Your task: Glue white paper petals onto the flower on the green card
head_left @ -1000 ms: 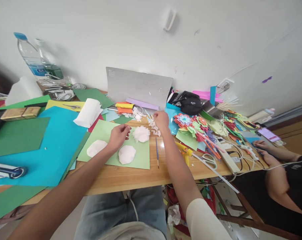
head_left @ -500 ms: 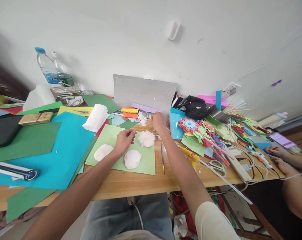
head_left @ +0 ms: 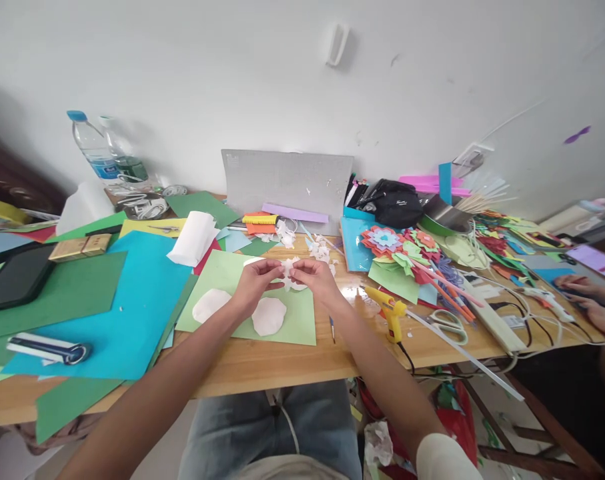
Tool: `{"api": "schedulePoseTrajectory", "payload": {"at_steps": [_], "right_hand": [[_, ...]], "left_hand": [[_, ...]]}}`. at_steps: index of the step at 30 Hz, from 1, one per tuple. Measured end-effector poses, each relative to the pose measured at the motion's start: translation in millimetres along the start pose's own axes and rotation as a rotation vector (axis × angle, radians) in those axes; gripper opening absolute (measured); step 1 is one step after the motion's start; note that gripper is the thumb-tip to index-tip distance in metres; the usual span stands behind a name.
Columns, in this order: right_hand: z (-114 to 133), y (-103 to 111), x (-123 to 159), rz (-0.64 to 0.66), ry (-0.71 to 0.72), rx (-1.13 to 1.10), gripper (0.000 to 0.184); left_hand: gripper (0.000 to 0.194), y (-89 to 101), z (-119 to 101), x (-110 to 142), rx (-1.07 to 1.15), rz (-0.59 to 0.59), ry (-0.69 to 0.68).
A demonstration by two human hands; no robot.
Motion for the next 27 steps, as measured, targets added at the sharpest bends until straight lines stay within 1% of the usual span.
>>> {"api": "schedulePoseTrajectory", "payload": {"at_steps": [5,7,10,14,17,21,27], "right_hand": [[-11.7,2.5,-0.3,-0.027,-0.051,-0.062,0.031],[-16.8,2.5,-0.9,-0.059,-0.045,-0.072,0.032],[-20.9,1.7,-1.3,-0.075,-0.001,-0.042,0.029],[-20.3,1.5,0.3,-0.056,0.066,0.011,0.024],[-19.8,2.2,1.8,-0.064,0.055,0.000,0.022],[-18.4,2.0,3.9,-0.080,0.046,-0.029,0.022],[-12.2,2.9,8.5,-0.108,0.169,0.037,0.020]], "left_hand": [[0.034,-0.5,1.5,0.6,0.018,-0.013,0.038],[0.034,-0.7,2.7,0.9,0.025,-0.020,0.048],[0.036,-1.3,5.1,1.0,0.030,-0.019,0.051],[0.037,-0.5,6.1,1.1,-0.019,-0.046,0.020],[0.032,0.0,4.6,1.7,-0.045,-0.066,-0.017],[0.031,-0.9,3.7,2.6,-0.050,-0.063,-0.020],[0.033,-1.7,2.8,4.4,-0.036,-0.064,0.011]]}}
Point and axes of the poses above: each hand's wrist, its own x-axis away from the middle knuckle, its own y-axis out of the back of the hand, z = x × y, the point moved 5 cm from there along -x, towards the middle knuckle, and after that the axes turned 14 degrees about -z, right-handed, at the moved point
